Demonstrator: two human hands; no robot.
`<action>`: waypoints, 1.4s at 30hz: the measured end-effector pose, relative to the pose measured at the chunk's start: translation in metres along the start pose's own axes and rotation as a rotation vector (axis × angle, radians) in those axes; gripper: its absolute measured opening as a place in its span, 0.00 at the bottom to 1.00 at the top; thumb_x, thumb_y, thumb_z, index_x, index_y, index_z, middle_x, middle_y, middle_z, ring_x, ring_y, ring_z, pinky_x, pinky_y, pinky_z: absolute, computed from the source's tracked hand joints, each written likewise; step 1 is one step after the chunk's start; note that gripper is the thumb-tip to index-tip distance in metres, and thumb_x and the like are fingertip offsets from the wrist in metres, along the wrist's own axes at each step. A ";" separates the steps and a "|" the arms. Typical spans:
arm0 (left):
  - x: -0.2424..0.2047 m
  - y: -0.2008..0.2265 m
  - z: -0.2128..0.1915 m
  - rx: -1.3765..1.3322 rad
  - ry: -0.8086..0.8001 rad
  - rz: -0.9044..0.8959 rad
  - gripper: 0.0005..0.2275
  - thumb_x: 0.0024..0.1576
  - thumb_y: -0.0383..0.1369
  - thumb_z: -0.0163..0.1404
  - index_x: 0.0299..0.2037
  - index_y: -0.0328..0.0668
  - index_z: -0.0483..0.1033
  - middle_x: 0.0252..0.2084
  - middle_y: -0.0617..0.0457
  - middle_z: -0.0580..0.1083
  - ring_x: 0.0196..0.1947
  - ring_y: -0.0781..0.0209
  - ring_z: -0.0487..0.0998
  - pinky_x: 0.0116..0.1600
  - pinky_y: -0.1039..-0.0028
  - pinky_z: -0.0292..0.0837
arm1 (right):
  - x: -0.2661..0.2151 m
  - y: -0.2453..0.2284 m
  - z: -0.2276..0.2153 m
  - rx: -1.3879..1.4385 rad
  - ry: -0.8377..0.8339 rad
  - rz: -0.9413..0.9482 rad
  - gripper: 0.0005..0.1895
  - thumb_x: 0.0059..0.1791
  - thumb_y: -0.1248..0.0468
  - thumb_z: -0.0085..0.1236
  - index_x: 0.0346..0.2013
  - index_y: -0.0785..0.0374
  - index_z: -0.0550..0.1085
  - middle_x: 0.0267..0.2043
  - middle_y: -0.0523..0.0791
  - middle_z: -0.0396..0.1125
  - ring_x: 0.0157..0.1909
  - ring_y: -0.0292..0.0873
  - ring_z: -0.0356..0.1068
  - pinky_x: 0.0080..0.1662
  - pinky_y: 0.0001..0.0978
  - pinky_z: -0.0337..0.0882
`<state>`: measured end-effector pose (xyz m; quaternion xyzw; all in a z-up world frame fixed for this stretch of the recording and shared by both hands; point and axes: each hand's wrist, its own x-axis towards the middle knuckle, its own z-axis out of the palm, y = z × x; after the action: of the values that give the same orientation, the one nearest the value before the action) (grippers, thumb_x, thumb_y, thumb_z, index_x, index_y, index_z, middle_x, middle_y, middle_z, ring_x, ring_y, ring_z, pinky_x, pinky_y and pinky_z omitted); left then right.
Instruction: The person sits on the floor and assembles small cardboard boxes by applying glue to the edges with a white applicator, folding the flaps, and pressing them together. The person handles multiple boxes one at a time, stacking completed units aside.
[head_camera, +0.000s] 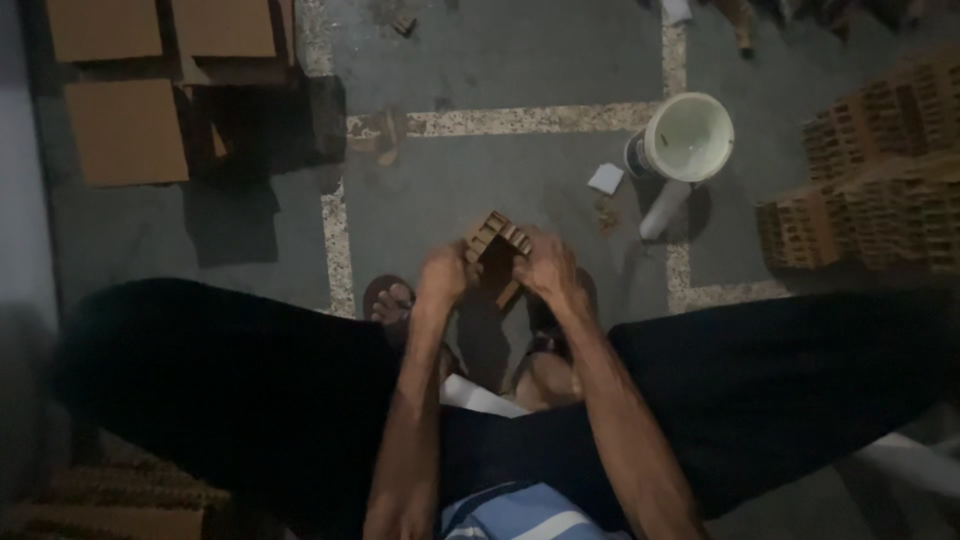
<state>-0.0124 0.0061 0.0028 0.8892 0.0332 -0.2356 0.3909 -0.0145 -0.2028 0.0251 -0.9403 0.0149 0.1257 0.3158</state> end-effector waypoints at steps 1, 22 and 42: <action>-0.001 0.002 -0.001 -0.014 0.016 0.032 0.23 0.54 0.34 0.56 0.60 0.36 0.72 0.53 0.35 0.76 0.55 0.35 0.76 0.58 0.54 0.72 | -0.002 0.001 0.004 0.023 0.081 -0.037 0.28 0.42 0.64 0.61 0.56 0.68 0.73 0.46 0.63 0.72 0.45 0.66 0.72 0.47 0.54 0.73; 0.020 0.013 0.000 -0.159 0.200 0.415 0.20 0.54 0.21 0.48 0.58 0.40 0.76 0.57 0.37 0.75 0.57 0.31 0.73 0.62 0.51 0.68 | 0.000 0.019 0.033 -0.120 0.186 0.211 0.10 0.41 0.63 0.63 0.29 0.68 0.77 0.26 0.56 0.71 0.26 0.55 0.71 0.31 0.47 0.72; 0.001 0.033 -0.063 -0.640 0.563 0.043 0.25 0.62 0.37 0.53 0.66 0.32 0.63 0.66 0.34 0.67 0.67 0.38 0.67 0.69 0.54 0.63 | 0.008 0.021 -0.046 -0.241 0.048 0.223 0.23 0.47 0.52 0.62 0.36 0.74 0.80 0.34 0.57 0.76 0.39 0.56 0.78 0.41 0.49 0.75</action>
<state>0.0215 0.0276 0.0617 0.7532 0.1917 0.0467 0.6275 0.0012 -0.2468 0.0462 -0.9666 0.1116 0.1384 0.1845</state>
